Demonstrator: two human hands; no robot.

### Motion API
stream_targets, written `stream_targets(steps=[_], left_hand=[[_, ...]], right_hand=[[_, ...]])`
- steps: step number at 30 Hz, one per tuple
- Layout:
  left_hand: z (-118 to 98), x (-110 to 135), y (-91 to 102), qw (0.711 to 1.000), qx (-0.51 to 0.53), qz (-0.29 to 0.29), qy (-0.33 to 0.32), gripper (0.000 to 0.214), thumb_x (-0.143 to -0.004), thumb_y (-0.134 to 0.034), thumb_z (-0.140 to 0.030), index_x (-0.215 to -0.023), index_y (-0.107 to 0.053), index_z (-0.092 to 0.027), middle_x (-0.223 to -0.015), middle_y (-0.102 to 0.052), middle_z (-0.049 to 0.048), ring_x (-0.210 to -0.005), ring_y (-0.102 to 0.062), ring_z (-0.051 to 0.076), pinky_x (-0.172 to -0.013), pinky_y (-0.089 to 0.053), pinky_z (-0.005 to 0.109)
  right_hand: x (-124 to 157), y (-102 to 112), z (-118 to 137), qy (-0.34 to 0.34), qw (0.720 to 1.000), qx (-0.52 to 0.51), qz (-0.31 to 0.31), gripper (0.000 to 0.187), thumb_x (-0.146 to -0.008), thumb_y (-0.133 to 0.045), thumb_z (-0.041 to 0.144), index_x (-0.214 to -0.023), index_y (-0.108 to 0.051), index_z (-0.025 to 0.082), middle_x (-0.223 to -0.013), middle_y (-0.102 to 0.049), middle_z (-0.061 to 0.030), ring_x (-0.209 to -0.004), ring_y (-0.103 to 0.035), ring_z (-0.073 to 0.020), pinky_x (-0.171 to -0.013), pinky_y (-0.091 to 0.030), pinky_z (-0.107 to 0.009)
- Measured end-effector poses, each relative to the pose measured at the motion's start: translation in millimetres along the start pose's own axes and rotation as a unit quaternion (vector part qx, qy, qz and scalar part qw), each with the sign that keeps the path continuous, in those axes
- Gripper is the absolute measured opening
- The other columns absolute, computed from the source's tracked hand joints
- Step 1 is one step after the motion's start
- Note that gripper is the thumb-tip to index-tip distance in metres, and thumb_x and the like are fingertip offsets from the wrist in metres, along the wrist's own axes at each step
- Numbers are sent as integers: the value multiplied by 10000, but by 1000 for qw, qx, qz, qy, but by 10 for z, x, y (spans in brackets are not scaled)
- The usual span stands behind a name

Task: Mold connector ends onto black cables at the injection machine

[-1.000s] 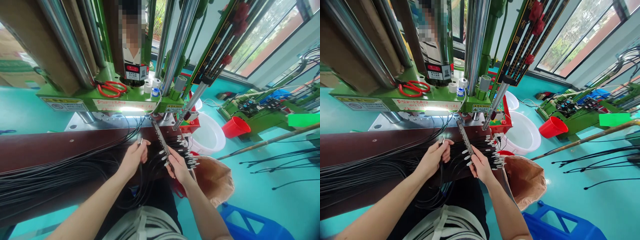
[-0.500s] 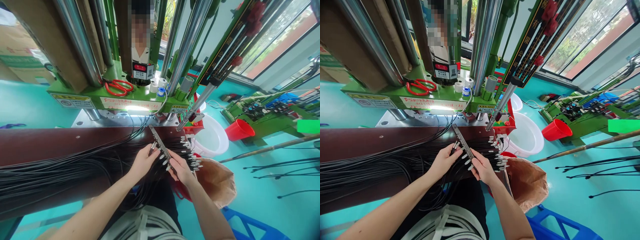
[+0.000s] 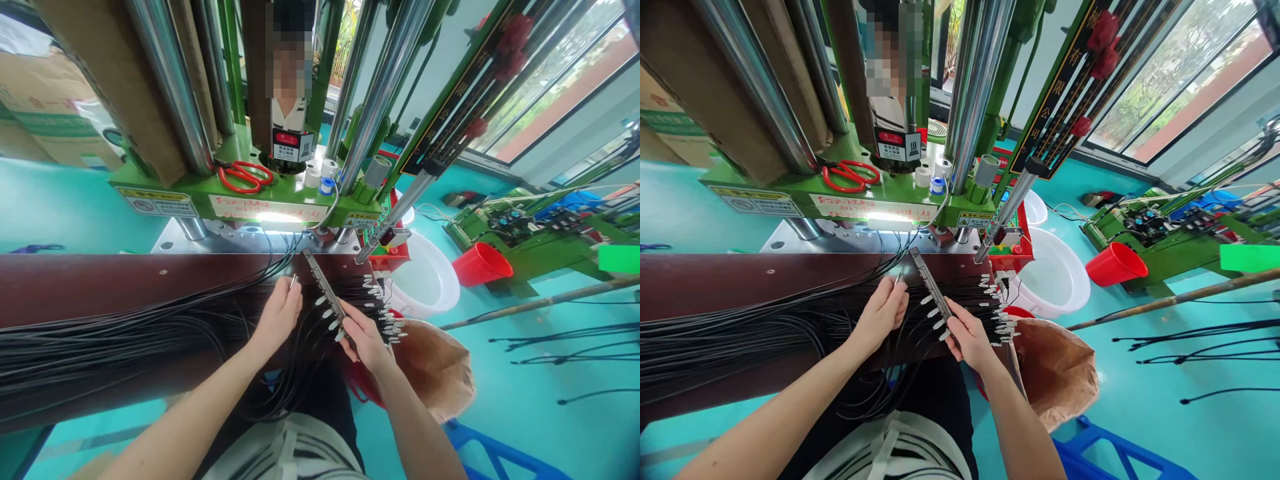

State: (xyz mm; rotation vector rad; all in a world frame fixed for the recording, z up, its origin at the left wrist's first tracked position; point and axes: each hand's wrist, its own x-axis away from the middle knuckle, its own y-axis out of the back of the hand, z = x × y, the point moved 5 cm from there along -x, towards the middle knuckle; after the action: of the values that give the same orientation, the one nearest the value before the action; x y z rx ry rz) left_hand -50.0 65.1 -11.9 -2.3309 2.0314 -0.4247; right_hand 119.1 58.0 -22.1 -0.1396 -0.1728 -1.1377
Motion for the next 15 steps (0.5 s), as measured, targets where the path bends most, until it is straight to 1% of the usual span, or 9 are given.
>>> stream_targets(steps=[2, 3, 5, 9, 15], left_hand=[[-14, 6, -22, 999, 25, 33, 29, 263, -804, -429, -451, -730, -318, -225, -486, -262, -116, -361, -181, 30, -334, -130, 136], [-16, 11, -39, 997, 26, 55, 42, 268, -802, -440, -441, -716, -311, -222, -481, -259, -118, -359, -170, 25, -333, -119, 131], [-10, 21, -54, 995, 20, 80, 63, 276, -789, -473, -415, -687, -317, -211, -465, -252, -120, -357, -161, 16, -336, -110, 127], [11, 22, -43, 993, 21, 88, 79, 268, -763, -517, -380, -663, -351, -195, -435, -247, -124, -348, -161, 7, -341, -110, 130], [53, 2, -23, 991, 22, 96, 88, 277, -748, -533, -379, -639, -361, -191, -410, -239, -125, -336, -163, 9, -335, -107, 140]], right_hand=[[6, 7, 5, -7, 1000, -7, -1, 485, -862, -458, 355, -1313, -398, 186, -439, -409, 86, -303, -324, -35, -297, -239, -153], [9, 5, 8, -10, 1000, -7, 3, 485, -861, -459, 355, -1313, -399, 188, -440, -413, 85, -302, -322, -35, -297, -237, -153], [13, -6, 18, -14, 1000, 1, 13, 487, -861, -458, 358, -1315, -399, 191, -439, -421, 81, -303, -327, -34, -299, -240, -153], [15, -14, 40, -15, 999, 19, 24, 498, -862, -451, 369, -1320, -393, 180, -427, -406, 84, -305, -334, -38, -302, -241, -155], [12, -7, 20, -11, 998, 52, 42, 512, -865, -448, 382, -1330, -379, 178, -444, -388, 87, -315, -334, -36, -307, -244, -157]])
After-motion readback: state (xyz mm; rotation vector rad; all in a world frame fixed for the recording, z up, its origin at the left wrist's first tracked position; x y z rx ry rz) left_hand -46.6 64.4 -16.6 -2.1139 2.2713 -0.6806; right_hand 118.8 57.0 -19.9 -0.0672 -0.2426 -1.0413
